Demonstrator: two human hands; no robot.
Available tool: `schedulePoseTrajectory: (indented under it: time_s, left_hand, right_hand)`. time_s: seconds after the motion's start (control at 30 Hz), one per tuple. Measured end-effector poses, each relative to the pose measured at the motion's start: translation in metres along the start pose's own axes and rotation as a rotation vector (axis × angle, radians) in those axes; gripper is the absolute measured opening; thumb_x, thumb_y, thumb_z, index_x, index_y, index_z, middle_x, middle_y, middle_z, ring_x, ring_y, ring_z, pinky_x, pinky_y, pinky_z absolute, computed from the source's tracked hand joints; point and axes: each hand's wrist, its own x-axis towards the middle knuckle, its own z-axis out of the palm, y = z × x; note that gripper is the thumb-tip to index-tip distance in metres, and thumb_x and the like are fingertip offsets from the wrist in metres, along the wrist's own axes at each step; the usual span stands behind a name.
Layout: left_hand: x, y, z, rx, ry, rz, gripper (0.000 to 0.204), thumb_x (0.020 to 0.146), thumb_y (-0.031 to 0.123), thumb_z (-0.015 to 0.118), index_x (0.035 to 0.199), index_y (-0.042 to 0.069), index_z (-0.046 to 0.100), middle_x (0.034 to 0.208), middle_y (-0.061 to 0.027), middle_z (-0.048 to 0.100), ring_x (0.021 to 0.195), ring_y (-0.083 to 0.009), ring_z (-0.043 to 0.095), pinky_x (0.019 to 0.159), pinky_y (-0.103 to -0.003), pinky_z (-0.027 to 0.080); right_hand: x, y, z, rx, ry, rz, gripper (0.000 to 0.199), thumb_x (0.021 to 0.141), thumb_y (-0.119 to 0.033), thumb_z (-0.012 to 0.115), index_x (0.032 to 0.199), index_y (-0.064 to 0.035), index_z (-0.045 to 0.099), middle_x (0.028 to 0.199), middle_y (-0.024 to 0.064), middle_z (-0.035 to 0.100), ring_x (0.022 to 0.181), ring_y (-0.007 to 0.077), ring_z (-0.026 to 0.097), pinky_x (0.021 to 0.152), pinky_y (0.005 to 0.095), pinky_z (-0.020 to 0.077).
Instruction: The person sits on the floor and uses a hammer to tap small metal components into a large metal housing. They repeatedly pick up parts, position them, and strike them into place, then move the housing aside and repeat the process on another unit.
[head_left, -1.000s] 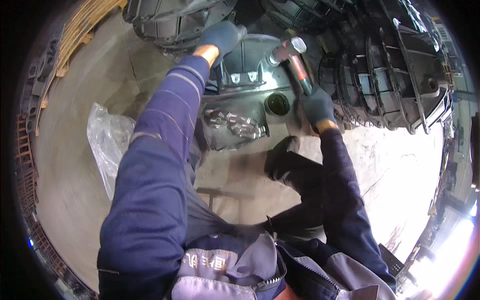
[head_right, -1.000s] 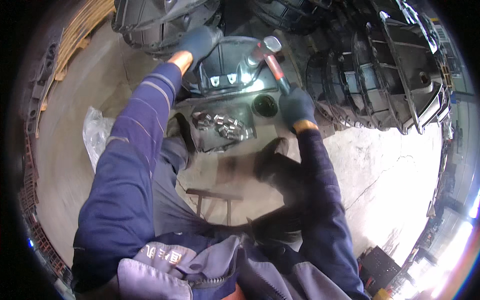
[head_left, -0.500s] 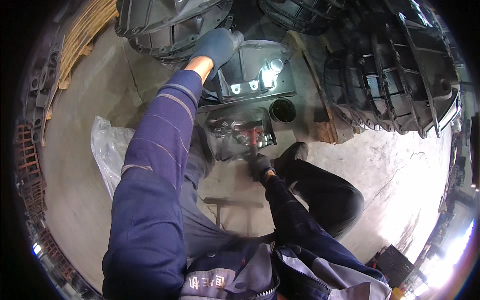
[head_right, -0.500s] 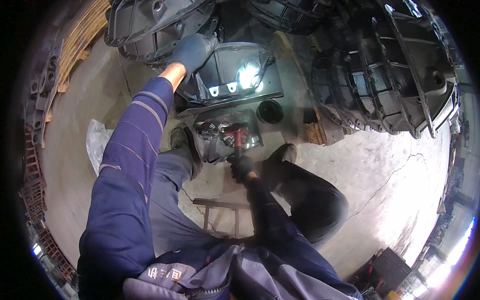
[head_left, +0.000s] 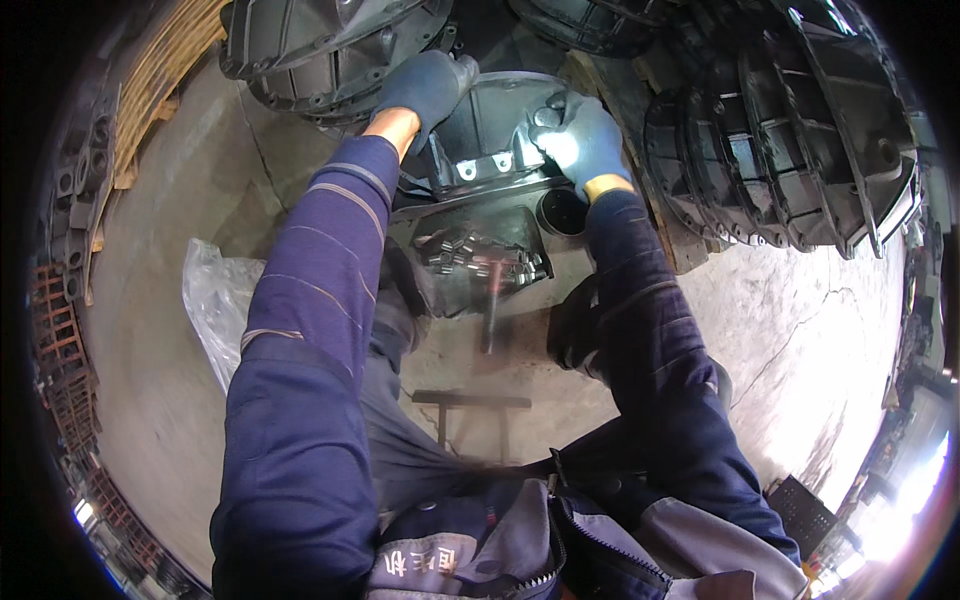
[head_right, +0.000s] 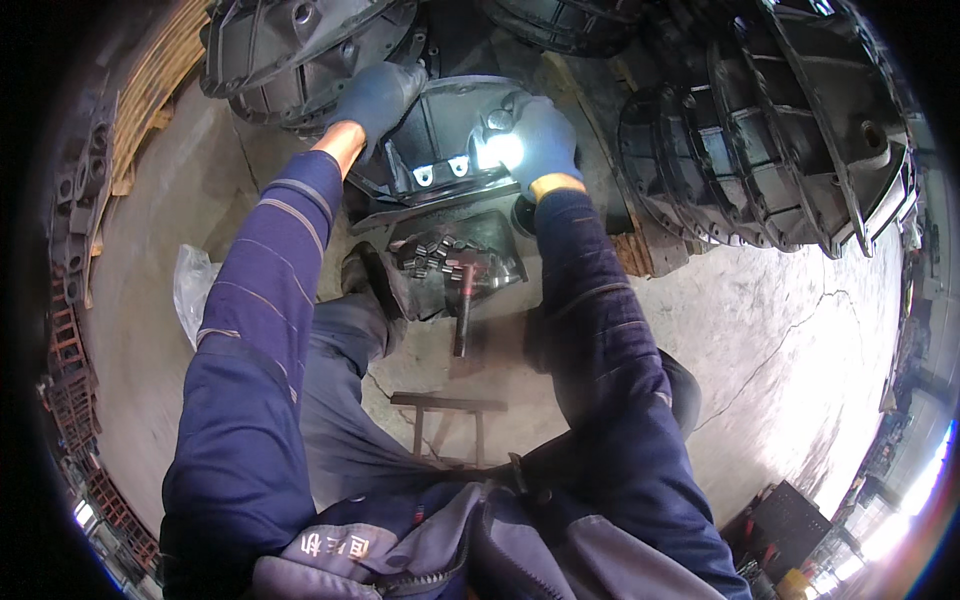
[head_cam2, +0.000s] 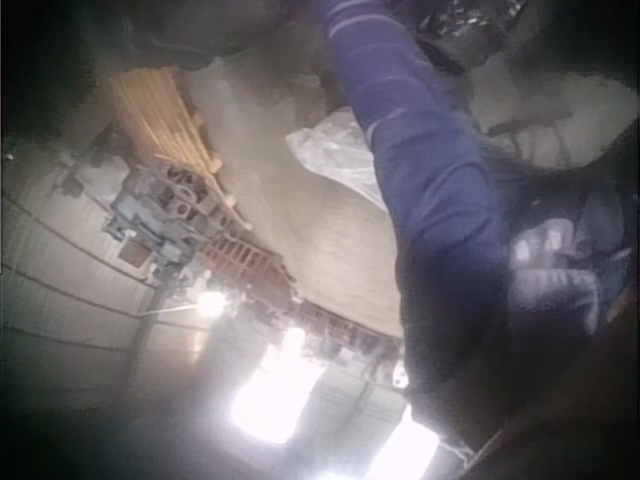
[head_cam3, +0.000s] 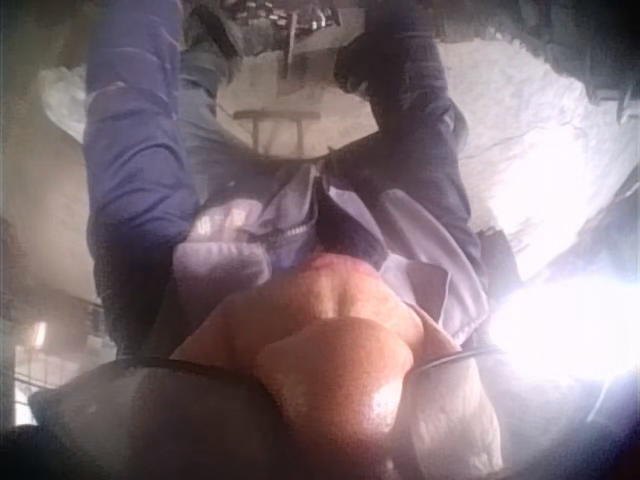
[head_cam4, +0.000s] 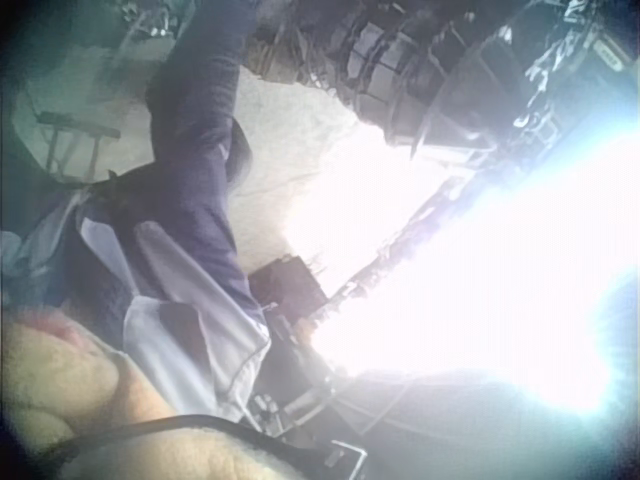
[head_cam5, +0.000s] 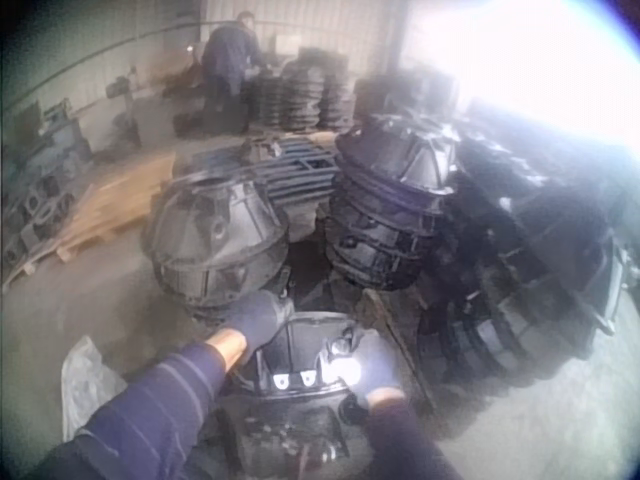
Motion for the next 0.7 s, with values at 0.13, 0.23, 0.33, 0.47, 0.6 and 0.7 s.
schedulePoseTrajectory:
  time_s: [0.13,0.23,0.33,0.47,0.6,0.7]
  left_hand:
    - [-0.001,0.001,-0.001,0.001,-0.001,0.01,0.059,0.099,0.05,0.046,0.109,0.0,0.076,0.116,-0.0298,0.069,0.112,-0.0462,0.066,0.098,-0.051,0.05]
    - [-0.003,0.002,-0.003,0.004,-0.01,0.017,0.059,0.1,0.05,0.047,0.11,-0.001,0.075,0.116,-0.0301,0.069,0.112,-0.0462,0.066,0.098,-0.051,0.05]
    - [-0.004,0.005,-0.006,0.011,-0.011,0.004,0.059,0.1,0.05,0.047,0.11,0.0,0.075,0.117,-0.0295,0.069,0.112,-0.046,0.066,0.098,-0.051,0.05]
    - [-0.008,0.008,-0.009,0.012,-0.015,-0.052,0.059,0.101,0.05,0.046,0.111,0.0,0.075,0.117,-0.0285,0.07,0.113,-0.0456,0.066,0.099,-0.05,0.05]
    - [-0.008,0.008,-0.009,-0.001,-0.024,-0.044,0.059,0.1,0.051,0.046,0.111,0.001,0.076,0.118,-0.028,0.07,0.115,-0.0449,0.066,0.1,-0.05,0.05]
    - [-0.005,0.007,-0.007,0.0,-0.026,-0.045,0.059,0.1,0.051,0.045,0.111,0.001,0.076,0.118,-0.0278,0.07,0.115,-0.0448,0.066,0.1,-0.05,0.05]
  right_hand:
    - [-0.011,-0.014,-0.02,0.278,0.021,0.13,0.049,0.077,-0.037,0.082,0.113,-0.0055,0.075,0.101,0.0187,0.077,0.094,0.0357,0.074,0.088,0.0431,0.0572]
    - [-0.017,-0.014,-0.015,0.069,0.042,0.013,0.051,0.08,-0.044,0.079,0.112,-0.0043,0.074,0.108,0.0199,0.074,0.1,0.0379,0.072,0.089,0.0455,0.0565]
    - [-0.007,-0.013,0.0,-0.059,0.104,-0.073,0.05,0.082,-0.045,0.076,0.11,-0.004,0.074,0.115,0.0226,0.072,0.105,0.04,0.07,0.091,0.0464,0.0556]
    - [0.007,-0.019,0.006,-0.019,-0.025,-0.024,0.043,0.082,-0.042,0.075,0.104,-0.0047,0.076,0.107,0.0232,0.073,0.102,0.0399,0.071,0.09,0.0454,0.0559]
    - [0.014,-0.027,-0.027,-0.005,0.032,-0.099,0.034,0.076,-0.036,0.082,0.089,-0.0046,0.074,0.091,0.0175,0.075,0.086,0.0321,0.073,0.081,0.0391,0.0574]
    - [0.011,-0.015,-0.059,0.374,0.161,-0.168,0.032,0.073,-0.029,0.084,0.09,-0.0032,0.074,0.086,0.0175,0.074,0.084,0.0283,0.074,0.078,0.0359,0.0575]
